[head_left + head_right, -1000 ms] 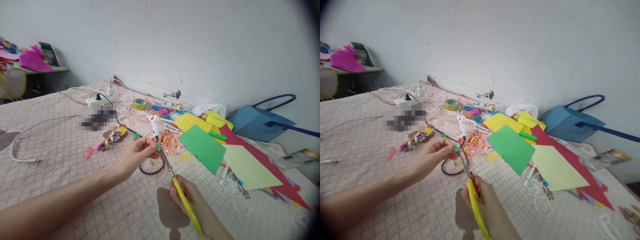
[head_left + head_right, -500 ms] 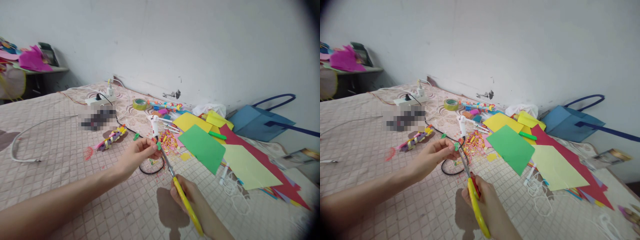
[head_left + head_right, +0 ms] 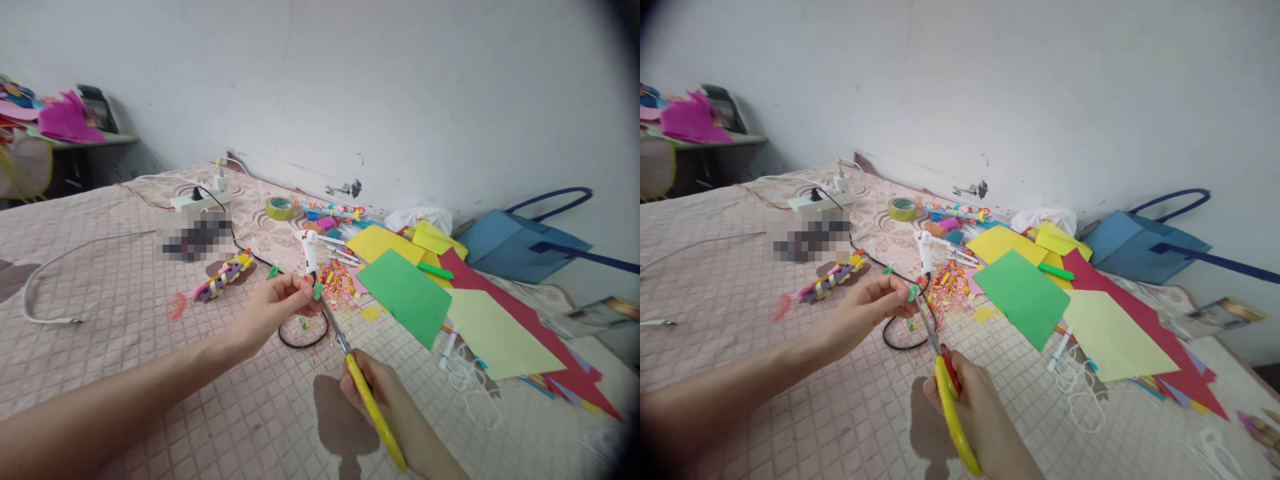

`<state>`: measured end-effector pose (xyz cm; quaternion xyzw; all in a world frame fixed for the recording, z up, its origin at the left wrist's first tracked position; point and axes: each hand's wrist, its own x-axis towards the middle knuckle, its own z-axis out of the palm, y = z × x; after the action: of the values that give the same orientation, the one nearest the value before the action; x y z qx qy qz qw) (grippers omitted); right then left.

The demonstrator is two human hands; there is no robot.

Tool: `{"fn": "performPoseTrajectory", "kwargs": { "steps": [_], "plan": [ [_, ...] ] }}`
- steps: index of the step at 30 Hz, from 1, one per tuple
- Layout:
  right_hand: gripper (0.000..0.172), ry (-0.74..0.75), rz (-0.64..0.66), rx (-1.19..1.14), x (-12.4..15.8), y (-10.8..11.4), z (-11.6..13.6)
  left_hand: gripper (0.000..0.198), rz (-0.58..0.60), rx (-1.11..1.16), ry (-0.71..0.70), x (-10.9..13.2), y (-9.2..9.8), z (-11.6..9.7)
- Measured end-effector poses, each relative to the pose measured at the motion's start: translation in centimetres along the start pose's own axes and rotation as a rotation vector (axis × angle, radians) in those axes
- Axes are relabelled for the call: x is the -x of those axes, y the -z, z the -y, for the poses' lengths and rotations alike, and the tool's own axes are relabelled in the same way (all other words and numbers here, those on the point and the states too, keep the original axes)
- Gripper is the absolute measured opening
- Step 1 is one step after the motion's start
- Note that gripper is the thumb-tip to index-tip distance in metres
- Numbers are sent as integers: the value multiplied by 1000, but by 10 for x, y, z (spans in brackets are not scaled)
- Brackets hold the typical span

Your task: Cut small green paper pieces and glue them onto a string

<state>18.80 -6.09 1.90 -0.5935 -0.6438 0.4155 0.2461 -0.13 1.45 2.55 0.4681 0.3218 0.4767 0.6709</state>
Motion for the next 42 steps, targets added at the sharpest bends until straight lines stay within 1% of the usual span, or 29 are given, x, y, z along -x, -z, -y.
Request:
{"fn": "performPoseTrajectory", "kwargs": {
  "steps": [9,14,20,26,33,38,42],
  "plan": [
    [24,26,30,37,2,2,-14,15,2,-12,-4,-2,2,0],
    [26,45,20,46,1,2,-16,16,0,-21,-3,-2,2,0],
    [22,12,19,53,1,1,-11,16,1,-27,-13,0,2,1],
    [19,-22,49,-36,2,2,1,17,6,-35,3,2,-1,0],
    [26,-27,53,-78,2,3,7,18,18,-45,5,2,-1,0],
    [31,-3,64,-39,1,2,4,19,43,-33,2,4,-2,2],
    [34,12,51,-9,1,2,2,19,39,-23,6,5,-4,2]
  ]
}}
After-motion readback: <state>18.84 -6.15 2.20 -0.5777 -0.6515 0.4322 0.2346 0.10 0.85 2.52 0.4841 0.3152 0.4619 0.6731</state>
